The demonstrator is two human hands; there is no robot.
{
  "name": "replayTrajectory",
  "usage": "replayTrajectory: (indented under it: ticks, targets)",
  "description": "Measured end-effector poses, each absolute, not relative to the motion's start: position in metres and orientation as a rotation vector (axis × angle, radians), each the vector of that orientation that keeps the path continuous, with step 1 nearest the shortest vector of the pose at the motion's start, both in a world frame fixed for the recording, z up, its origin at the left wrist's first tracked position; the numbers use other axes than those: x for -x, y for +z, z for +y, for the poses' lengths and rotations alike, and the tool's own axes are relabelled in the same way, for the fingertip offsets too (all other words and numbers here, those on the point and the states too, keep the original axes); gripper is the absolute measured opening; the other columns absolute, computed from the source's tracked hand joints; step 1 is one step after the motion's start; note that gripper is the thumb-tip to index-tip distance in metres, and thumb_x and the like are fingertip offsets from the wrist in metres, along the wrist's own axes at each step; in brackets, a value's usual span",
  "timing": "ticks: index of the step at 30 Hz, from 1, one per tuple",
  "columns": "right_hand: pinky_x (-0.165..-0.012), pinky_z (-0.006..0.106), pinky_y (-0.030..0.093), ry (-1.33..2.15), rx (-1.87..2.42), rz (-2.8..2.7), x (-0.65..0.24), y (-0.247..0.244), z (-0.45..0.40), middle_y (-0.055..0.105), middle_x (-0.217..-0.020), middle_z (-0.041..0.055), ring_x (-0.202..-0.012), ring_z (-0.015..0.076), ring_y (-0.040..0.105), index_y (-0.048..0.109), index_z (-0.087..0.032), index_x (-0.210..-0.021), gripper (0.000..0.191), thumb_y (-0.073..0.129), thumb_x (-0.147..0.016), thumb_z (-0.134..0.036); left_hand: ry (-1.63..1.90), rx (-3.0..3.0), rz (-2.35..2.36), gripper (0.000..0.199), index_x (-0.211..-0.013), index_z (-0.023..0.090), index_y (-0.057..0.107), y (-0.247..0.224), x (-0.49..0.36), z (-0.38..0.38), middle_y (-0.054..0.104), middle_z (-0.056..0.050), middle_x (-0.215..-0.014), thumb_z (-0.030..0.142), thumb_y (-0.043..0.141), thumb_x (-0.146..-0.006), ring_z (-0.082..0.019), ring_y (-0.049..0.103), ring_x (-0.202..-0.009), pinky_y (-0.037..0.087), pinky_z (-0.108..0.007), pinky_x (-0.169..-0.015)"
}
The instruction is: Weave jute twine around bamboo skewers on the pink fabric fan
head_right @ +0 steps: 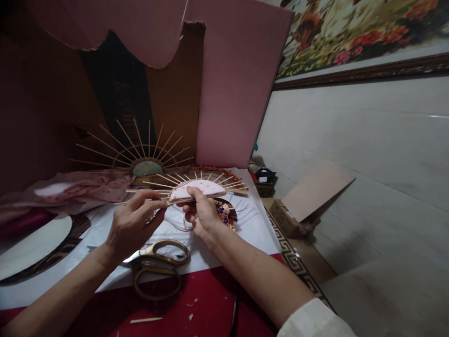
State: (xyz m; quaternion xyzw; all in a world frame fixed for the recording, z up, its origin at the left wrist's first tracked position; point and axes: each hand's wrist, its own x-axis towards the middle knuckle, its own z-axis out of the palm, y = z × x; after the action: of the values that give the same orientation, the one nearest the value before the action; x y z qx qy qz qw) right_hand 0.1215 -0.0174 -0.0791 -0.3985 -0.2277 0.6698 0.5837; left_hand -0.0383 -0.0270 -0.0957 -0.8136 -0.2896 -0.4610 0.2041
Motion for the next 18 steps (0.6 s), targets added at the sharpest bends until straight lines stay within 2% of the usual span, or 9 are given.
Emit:
replayTrajectory:
  ticks: [6, 18]
  targets:
    - [-0.026, 0.009, 0.025, 1.55, 0.934, -0.539, -0.1195, -0.0795, -0.0174, 0.066, -0.051, 0.0025, -0.031, 0.0038, 0.046, 0.058, -0.013, -0.071, 0.012, 0.06, -0.08, -0.022, -1.352, 2.274, -0.897, 0.011, -0.087, 0.016, 0.058, -0.0981, 0.0363, -0.0253, 0.061, -0.005, -0.094, 0.007, 0.06, -0.08, -0.013, 0.062, -0.078, 0.049, -0.022, -0.065]
    - [-0.026, 0.009, 0.026, 1.586, 0.902, -0.558, -0.1222, -0.0811, -0.0149, 0.065, -0.051, 0.0019, -0.03, 0.0038, 0.045, 0.058, -0.013, -0.07, 0.012, 0.061, -0.077, -0.023, -1.305, 2.238, -0.938, 0.008, -0.086, 0.015, 0.06, -0.0978, 0.0351, -0.0291, 0.065, -0.006, -0.097, 0.009, 0.059, -0.082, -0.015, 0.065, -0.081, 0.05, -0.023, -0.065]
